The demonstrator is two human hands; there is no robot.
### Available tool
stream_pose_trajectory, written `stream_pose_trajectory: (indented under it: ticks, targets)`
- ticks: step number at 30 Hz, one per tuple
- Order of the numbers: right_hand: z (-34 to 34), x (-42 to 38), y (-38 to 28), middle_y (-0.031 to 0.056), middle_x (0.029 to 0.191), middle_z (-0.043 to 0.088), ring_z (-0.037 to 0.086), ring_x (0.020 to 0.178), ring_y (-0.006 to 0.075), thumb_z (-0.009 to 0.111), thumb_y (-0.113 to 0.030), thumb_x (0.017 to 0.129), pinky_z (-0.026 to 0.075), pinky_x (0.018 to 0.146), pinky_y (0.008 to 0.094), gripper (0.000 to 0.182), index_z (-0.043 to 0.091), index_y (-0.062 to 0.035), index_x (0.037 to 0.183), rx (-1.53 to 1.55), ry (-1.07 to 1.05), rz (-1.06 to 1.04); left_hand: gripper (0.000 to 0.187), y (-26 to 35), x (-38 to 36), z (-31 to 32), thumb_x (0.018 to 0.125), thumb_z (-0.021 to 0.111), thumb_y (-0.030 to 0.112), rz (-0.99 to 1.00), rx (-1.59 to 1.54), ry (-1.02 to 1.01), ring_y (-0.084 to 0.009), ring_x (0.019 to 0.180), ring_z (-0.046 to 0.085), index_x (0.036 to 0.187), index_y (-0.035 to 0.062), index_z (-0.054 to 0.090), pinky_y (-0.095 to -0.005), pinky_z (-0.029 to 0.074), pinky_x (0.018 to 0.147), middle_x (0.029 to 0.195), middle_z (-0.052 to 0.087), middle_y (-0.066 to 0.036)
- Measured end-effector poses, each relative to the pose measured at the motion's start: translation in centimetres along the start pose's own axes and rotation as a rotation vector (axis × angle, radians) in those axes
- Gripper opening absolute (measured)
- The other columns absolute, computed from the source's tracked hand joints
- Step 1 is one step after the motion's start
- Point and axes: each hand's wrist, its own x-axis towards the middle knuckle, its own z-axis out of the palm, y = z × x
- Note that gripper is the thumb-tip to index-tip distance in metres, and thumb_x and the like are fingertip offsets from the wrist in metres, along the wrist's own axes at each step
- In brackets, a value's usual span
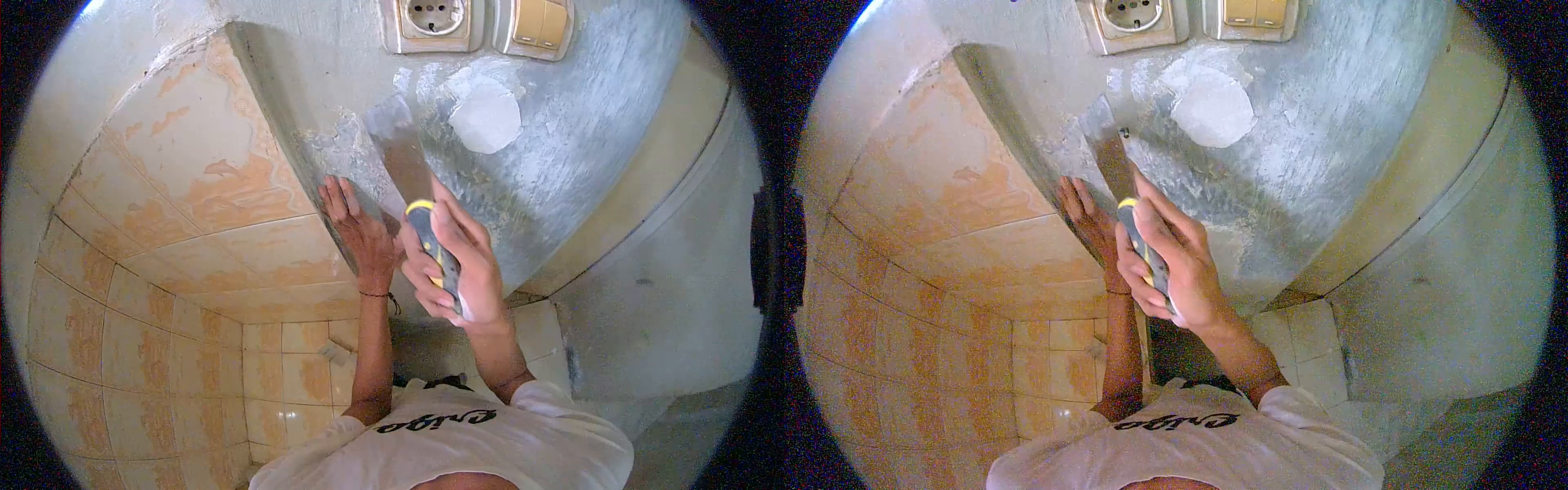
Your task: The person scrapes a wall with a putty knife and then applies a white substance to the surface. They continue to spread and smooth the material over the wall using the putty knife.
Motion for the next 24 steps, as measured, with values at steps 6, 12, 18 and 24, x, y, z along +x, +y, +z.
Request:
stream_pose_trajectory:
  ticks: [6,12,18,24]
  targets:
    - [1.0,2.9,1.3,0.0013,0.064,0.037,0.030,0.037,0.0057,0.038,-0.030,0.105,0.026,0.027,0.0194,0.056,0.016,-0.0168,0.155,-0.091,-0.060,0.014,0.075,-0.5,-2.4,0.1,0.090,0.059,0.022,-0.089,-0.006,-0.123,-0.0420,0.143,0.020,0.151,0.0031,0.018,-0.0556,0.020,0.116,0.154,0.021,-0.020]
    - [1.0,-0.2,-1.2,0.0019,0.063,0.036,0.031,0.036,0.0063,0.035,-0.032,0.105,0.027,0.027,0.0191,0.055,0.016,-0.0156,0.154,-0.082,0.019,-0.028,0.087,1.7,0.8,-1.9,0.085,0.066,0.027,-0.076,0.005,-0.139,-0.0444,0.142,0.020,0.150,0.0013,0.016,-0.0566,0.019,0.115,0.153,0.021,-0.022]
    - [-2.1,-0.6,0.7,0.0016,0.071,0.045,0.038,0.042,0.0060,0.042,-0.033,0.103,0.031,0.035,0.0200,0.057,0.024,-0.0080,0.151,-0.029,0.019,0.006,0.102,1.7,1.2,-1.8,0.078,0.073,0.041,-0.063,-0.011,-0.100,-0.0470,0.141,0.018,0.151,0.0008,0.015,-0.0585,0.019,0.114,0.154,0.018,-0.024]
    - [-3.1,-1.5,3.4,0.0080,0.092,0.061,0.049,0.060,0.0063,0.056,-0.025,0.098,0.041,0.051,0.0210,0.050,0.039,-0.0039,0.139,-0.493,0.060,0.008,0.103,0.6,-0.1,-1.0,0.076,0.076,0.043,0.082,0.171,-0.141,-0.0478,0.139,0.021,0.149,-0.0004,0.017,-0.0610,0.022,0.112,0.152,0.019,-0.028]
